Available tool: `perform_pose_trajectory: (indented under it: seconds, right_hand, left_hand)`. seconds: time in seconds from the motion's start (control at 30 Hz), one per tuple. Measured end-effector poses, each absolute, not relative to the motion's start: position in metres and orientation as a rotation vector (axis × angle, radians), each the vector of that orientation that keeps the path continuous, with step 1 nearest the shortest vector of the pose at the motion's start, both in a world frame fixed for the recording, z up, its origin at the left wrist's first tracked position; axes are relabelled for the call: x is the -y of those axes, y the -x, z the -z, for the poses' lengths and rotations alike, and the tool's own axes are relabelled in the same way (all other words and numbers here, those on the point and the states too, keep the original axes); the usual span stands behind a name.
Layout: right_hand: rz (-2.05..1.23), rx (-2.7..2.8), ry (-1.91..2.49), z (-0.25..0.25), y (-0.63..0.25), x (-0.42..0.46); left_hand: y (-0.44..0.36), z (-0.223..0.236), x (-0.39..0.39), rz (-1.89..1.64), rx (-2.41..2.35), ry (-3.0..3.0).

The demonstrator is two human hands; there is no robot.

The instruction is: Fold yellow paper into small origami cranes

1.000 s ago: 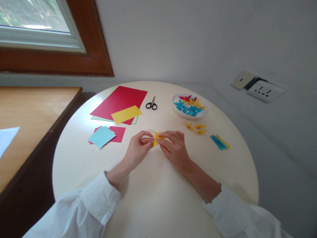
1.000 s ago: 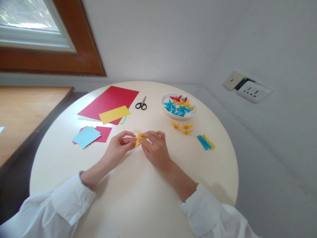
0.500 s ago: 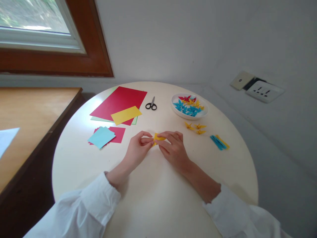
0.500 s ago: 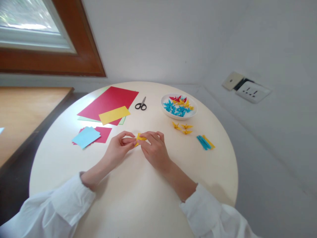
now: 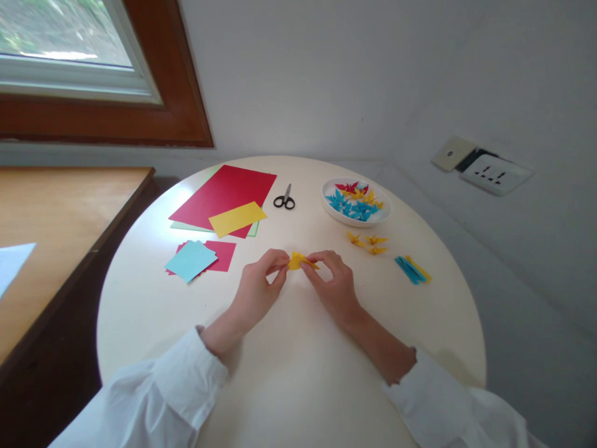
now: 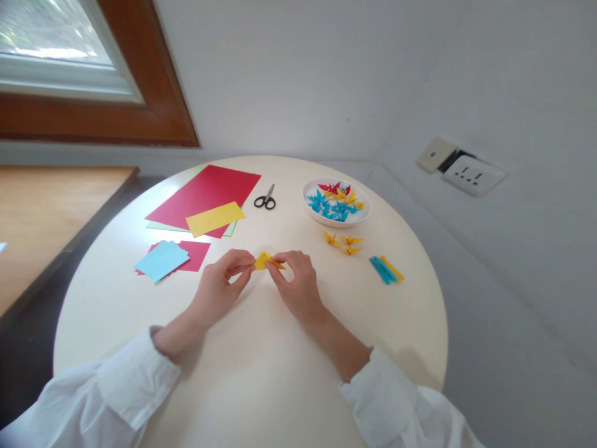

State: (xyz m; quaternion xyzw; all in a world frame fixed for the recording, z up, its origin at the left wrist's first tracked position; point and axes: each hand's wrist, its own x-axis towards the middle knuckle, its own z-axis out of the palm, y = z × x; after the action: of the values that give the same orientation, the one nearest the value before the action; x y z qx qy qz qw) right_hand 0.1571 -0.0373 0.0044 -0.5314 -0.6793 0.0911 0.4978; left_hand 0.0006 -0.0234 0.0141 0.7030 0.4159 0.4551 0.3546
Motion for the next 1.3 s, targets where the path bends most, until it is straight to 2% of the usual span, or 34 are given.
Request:
perform_pose_trajectory:
  seconds: [0.57,1.3]
  right_hand:
    - [-0.536,1.465,1.19,-0.0009,-0.1522,0.0411]
    - [-0.815,1.276,1.173,-0.0026,-0.1502,0.0372]
  left_hand:
    - [0.0008,-0.0225,0.026,-1.202,-1.16,-2.059]
    - [-0.0003,-0.017,0.0212,-1.174,-1.095,-1.906]
